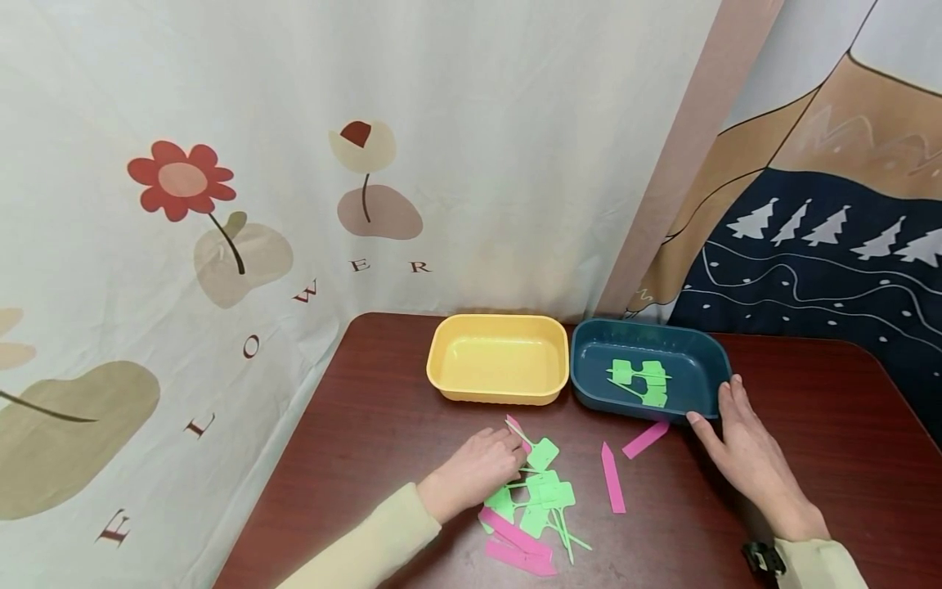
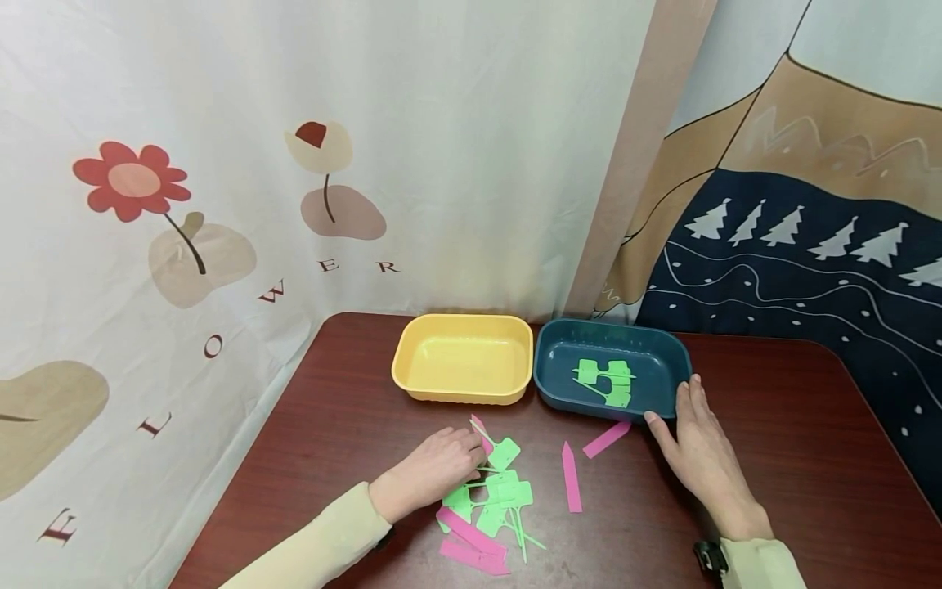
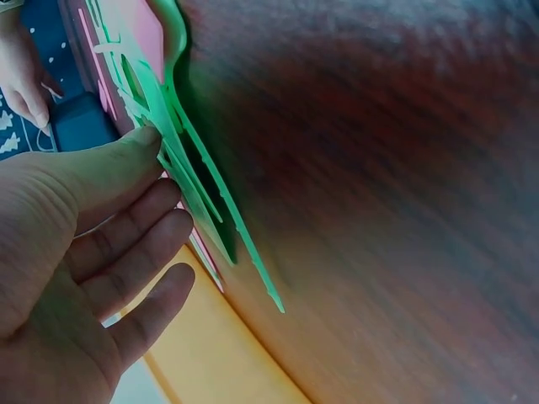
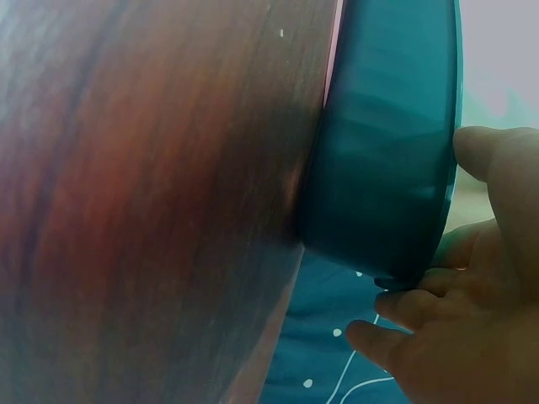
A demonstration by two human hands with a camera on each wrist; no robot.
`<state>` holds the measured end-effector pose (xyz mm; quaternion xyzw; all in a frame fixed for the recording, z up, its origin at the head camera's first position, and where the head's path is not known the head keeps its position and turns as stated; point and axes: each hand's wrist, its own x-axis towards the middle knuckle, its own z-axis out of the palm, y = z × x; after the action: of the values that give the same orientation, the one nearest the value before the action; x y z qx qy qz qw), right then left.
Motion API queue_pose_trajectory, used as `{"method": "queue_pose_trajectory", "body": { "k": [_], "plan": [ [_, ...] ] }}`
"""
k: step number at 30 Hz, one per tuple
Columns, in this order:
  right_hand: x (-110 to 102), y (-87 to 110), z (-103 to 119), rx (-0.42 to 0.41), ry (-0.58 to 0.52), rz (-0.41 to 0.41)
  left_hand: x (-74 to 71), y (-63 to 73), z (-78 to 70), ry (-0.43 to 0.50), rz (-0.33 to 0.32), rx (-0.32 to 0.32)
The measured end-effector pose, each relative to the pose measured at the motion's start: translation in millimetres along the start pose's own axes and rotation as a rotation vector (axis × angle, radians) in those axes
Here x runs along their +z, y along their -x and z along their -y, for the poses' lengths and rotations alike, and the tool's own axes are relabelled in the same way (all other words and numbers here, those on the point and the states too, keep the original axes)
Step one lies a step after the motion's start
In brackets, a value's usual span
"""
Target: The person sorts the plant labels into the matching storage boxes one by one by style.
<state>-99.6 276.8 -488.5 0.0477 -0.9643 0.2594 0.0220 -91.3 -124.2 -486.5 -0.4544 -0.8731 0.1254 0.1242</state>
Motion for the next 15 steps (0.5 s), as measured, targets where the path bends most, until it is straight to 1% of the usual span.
{"method": "queue_pose_trajectory", "body": {
  "k": [6, 15],
  "plan": [
    [0.3, -0.2, -0.5, -0.002, -0.002, 0.002, -0.4, -0.2, -0.4, -0.026, -0.004, 0.004],
    [-0.2, 0.2, 0.0, 0.001, -0.004, 0.004, 0.4, -0.3, -0.9, -0.036, -0.023, 0.010]
  ]
}}
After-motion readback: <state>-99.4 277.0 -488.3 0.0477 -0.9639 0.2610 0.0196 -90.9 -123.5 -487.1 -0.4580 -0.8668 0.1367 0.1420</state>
